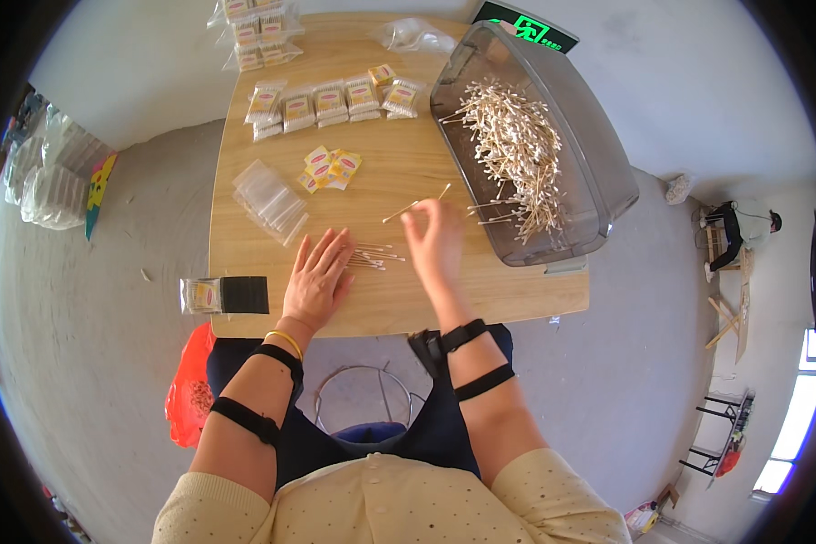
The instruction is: The recorder is packaging cotton swabs into small plastic bags.
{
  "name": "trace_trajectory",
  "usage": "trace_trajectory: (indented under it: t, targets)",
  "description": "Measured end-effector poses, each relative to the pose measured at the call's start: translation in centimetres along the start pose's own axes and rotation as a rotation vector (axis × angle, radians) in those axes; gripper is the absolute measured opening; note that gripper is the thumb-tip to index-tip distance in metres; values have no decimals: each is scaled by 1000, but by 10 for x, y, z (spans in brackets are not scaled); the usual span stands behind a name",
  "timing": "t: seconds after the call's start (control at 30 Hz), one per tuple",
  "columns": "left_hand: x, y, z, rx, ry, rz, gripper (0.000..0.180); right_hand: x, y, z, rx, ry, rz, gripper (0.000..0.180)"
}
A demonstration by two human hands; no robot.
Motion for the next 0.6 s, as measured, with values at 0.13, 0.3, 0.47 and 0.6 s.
trace_trajectory:
  t: [0.13,0.3,0.47,0.6]
  targets:
    - [1,-4,-1,45,-23,-29,57,28,-2,28,-230,-145,42,32]
    - [-1,-6,-4,25,-14,-11,56,32,-29,8,-326,-145,-47,31]
    - [1,-3,0,-12,-11,-8,54,24,-36,9,-190,-111,-58,24]
    - [1,-3,-1,-18,-13,-4,54,17,-27,18,-71,-243,-176,21]
Point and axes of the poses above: each hand's wrist, its own x-axis towards the middle knuckle, its own y-axis out of the back of the hand, z = x × y, the point moved 3 cm from there along x, towards the middle knuckle, and after that the axes turned 9 degrees about -x, right-handed, at the moved point
